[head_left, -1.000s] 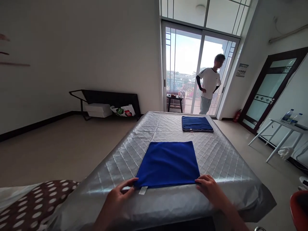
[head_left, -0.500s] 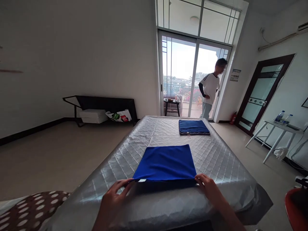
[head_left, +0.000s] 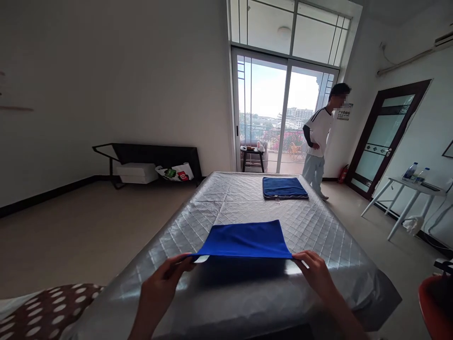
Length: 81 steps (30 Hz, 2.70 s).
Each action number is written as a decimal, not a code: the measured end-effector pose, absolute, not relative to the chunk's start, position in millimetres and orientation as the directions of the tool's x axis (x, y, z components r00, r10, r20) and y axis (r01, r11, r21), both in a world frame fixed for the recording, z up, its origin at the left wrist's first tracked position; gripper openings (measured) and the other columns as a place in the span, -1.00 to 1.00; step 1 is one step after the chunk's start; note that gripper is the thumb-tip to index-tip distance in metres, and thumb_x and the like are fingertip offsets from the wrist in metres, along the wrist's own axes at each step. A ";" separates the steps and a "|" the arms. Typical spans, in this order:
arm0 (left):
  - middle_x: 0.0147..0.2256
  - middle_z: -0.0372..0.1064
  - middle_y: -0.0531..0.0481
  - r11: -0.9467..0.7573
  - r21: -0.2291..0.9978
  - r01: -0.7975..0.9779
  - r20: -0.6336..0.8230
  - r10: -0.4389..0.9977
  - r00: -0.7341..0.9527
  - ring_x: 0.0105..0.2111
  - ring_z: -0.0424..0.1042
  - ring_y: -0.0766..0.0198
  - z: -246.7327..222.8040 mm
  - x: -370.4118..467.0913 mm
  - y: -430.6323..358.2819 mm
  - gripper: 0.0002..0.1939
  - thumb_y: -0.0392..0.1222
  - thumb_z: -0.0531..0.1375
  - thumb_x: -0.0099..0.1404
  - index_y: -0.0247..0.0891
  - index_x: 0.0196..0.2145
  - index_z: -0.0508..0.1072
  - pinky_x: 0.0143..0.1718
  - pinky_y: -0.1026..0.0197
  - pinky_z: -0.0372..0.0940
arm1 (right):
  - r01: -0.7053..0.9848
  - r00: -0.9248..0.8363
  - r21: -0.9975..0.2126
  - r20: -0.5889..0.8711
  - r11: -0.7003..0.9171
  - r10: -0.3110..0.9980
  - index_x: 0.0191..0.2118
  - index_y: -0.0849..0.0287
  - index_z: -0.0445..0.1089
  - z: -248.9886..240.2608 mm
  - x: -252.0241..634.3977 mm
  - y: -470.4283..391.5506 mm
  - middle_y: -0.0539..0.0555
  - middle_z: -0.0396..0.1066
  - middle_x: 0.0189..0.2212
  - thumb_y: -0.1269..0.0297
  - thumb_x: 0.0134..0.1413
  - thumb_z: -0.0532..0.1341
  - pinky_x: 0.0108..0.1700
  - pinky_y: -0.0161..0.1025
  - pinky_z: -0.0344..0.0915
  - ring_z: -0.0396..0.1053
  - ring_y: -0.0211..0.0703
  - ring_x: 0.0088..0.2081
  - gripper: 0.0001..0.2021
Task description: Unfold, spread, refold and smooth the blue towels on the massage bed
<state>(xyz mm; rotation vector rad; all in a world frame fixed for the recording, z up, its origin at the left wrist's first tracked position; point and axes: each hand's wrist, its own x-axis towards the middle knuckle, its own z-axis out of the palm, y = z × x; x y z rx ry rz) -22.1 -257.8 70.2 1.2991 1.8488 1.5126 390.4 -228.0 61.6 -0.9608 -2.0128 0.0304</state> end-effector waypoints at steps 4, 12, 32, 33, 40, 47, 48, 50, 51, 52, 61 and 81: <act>-0.50 0.58 0.11 -0.056 0.893 0.447 0.295 0.823 -0.485 -0.33 0.60 0.06 96.0 -16.0 -260.1 -0.50 0.33 0.21 0.01 -0.06 -0.27 0.60 -0.26 0.18 0.45 | 0.640 -0.348 -0.341 0.670 0.688 0.656 -0.15 0.00 0.55 104.3 404.4 -232.5 0.06 0.60 -0.32 0.14 0.39 0.10 -0.17 -0.17 0.49 0.56 -0.11 -0.28 -0.74; -0.48 0.56 0.15 -0.182 0.778 0.601 0.501 0.757 -0.420 -0.30 0.57 0.09 168.2 -5.2 -266.9 -0.49 0.35 0.19 0.09 -0.03 -0.19 0.62 -0.15 0.16 0.42 | 0.567 -0.352 -0.447 0.627 0.692 0.695 -0.13 0.02 0.58 205.0 426.9 -250.9 0.06 0.61 -0.34 -0.03 0.30 0.17 -0.35 -0.27 0.53 0.55 -0.19 -0.43 -0.68; -0.53 0.52 0.04 -0.156 0.912 0.379 0.267 0.928 -0.260 -0.50 0.51 0.14 232.5 -15.1 -239.3 -0.52 0.26 0.41 -0.16 -0.17 -0.41 0.62 -0.44 0.15 0.47 | 0.442 -0.279 -0.749 0.407 0.493 0.870 -0.11 0.08 0.59 258.4 443.7 -235.2 0.10 0.61 -0.39 -0.14 0.01 0.38 -0.36 -0.21 0.55 0.57 -0.07 -0.40 -0.56; -0.49 0.54 0.01 -0.164 0.915 0.368 0.250 0.947 -0.201 -0.46 0.53 0.13 235.5 -13.1 -224.9 -0.51 0.25 0.42 -0.14 -0.21 -0.39 0.61 -0.36 0.13 0.50 | 0.438 -0.288 -0.761 0.385 0.478 0.877 -0.10 0.11 0.59 257.5 441.1 -216.4 0.10 0.61 -0.39 -0.15 0.00 0.37 -0.34 -0.20 0.54 0.58 -0.06 -0.38 -0.53; -0.38 0.55 -0.03 -0.370 0.921 0.121 0.389 0.893 -0.225 -0.28 0.58 0.15 267.3 1.1 -129.3 -0.50 0.08 0.47 -0.09 -0.34 -0.31 0.52 -0.03 0.03 0.46 | 0.599 -0.095 -0.572 0.644 0.560 0.759 -0.14 0.06 0.60 262.0 414.9 -106.2 0.04 0.62 -0.23 0.00 0.12 0.30 -0.09 -0.06 0.50 0.57 0.02 -0.17 -0.69; -0.34 0.58 -0.11 -0.347 0.933 0.094 0.359 0.876 -0.324 -0.27 0.58 0.11 207.7 -8.9 -121.4 -0.43 0.26 0.38 -0.05 -0.37 -0.37 0.56 -0.03 -0.02 0.47 | 0.564 -0.092 -0.609 0.625 0.558 0.775 -0.14 0.05 0.58 200.8 399.2 -98.8 0.00 0.62 -0.22 0.21 0.16 0.24 -0.06 -0.14 0.50 0.57 -0.07 -0.19 -0.79; -0.35 0.59 -0.12 -0.287 0.952 0.104 0.305 0.901 -0.309 -0.29 0.58 0.10 186.8 -10.2 -123.5 -0.39 0.29 0.39 -0.11 -0.37 -0.39 0.56 -0.05 -0.02 0.47 | 0.561 -0.116 -0.633 0.579 0.534 0.807 -0.16 0.05 0.58 178.8 396.6 -101.8 0.00 0.62 -0.21 0.25 0.16 0.23 -0.06 -0.14 0.50 0.58 -0.09 -0.20 -0.80; -0.39 0.59 -0.10 -0.163 0.977 0.136 0.192 0.951 -0.241 -0.29 0.58 0.07 140.9 -12.2 -127.0 -0.37 0.30 0.41 -0.25 -0.35 -0.43 0.57 -0.09 0.00 0.48 | 0.563 -0.167 -0.677 0.468 0.474 0.868 -0.22 0.06 0.58 130.9 390.5 -109.1 0.01 0.61 -0.20 0.35 0.13 0.18 -0.12 -0.17 0.51 0.58 -0.12 -0.24 -0.79; -0.44 0.58 -0.08 -0.089 0.982 0.165 0.125 0.968 -0.219 -0.32 0.58 0.06 118.1 -13.2 -128.4 -0.37 0.29 0.42 -0.31 -0.33 -0.46 0.57 -0.12 0.02 0.48 | 0.568 -0.195 -0.695 0.405 0.440 0.893 -0.23 0.08 0.58 107.5 387.5 -113.3 0.02 0.61 -0.19 0.40 0.11 0.17 -0.13 -0.18 0.51 0.57 -0.12 -0.23 -0.77; -0.46 0.57 -0.06 -0.021 0.977 0.211 0.063 0.979 -0.194 -0.34 0.58 0.05 97.0 -14.3 -129.8 -0.39 0.27 0.42 -0.33 -0.32 -0.47 0.57 -0.15 0.04 0.47 | 0.589 -0.211 -0.699 0.351 0.405 0.912 -0.26 0.10 0.58 86.2 384.9 -117.5 0.04 0.61 -0.20 0.45 0.07 0.15 -0.15 -0.19 0.51 0.57 -0.12 -0.24 -0.75; -0.48 0.59 -0.06 0.149 0.804 0.576 -0.015 0.973 -0.231 -0.35 0.59 0.02 39.7 -20.3 -155.3 -0.61 0.11 0.23 -0.02 -0.24 -0.38 0.62 -0.28 0.18 0.38 | 0.655 -0.287 -0.628 0.307 0.420 0.908 -0.29 0.11 0.58 37.0 384.9 -143.7 0.09 0.57 -0.19 0.56 -0.02 0.14 0.04 -0.11 0.40 0.52 -0.09 -0.12 -0.69; 0.02 0.49 -0.09 -0.119 0.280 0.953 0.363 0.932 0.010 0.01 0.46 0.14 27.0 59.6 -163.8 -0.66 -0.14 0.03 0.39 -0.15 -0.08 0.58 0.09 0.13 0.30 | 0.921 -0.213 -0.300 0.146 0.248 0.966 0.35 0.24 0.18 42.1 332.7 -131.8 0.21 0.14 0.35 0.14 0.38 -0.01 0.37 -0.03 -0.02 0.03 0.02 0.38 -0.47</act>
